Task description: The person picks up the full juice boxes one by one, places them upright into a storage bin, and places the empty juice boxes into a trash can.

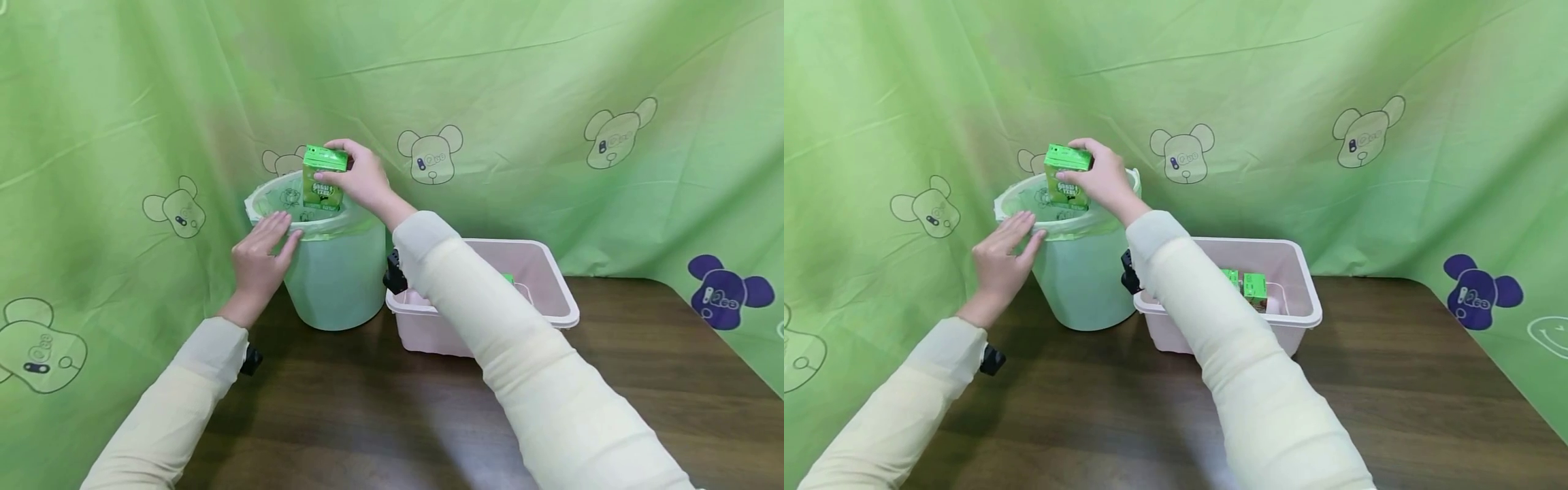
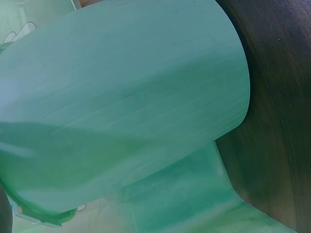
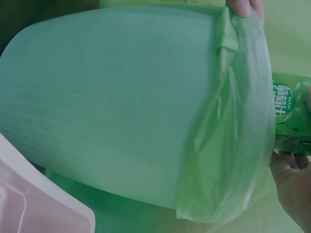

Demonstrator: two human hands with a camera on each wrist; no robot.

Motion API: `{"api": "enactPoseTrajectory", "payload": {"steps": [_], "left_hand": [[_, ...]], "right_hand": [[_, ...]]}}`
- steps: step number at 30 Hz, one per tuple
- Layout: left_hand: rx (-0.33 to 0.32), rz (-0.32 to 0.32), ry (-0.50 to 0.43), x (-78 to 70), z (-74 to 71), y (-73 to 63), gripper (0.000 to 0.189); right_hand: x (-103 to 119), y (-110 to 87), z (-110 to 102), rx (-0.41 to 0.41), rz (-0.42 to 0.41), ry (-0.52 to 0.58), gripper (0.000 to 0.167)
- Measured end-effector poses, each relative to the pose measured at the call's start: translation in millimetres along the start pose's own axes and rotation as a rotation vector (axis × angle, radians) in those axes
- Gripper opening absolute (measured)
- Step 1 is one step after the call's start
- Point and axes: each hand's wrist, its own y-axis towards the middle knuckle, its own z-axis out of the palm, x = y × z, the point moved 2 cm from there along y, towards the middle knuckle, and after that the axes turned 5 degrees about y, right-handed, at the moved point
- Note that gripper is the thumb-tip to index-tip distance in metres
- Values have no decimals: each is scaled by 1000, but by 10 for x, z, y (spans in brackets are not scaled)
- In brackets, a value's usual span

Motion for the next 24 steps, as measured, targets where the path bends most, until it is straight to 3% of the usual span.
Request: {"api": "enactPoseTrajectory", "payload": {"steps": [14, 24], "left_hand": [[8, -2, 0, -1, -12, -27, 29], [-22, -11, -25, 9, -6, -25, 30]], "right_hand": [[-98, -3, 65, 47, 96, -274, 60], [-100, -5, 106, 87, 145, -326, 63]]}}
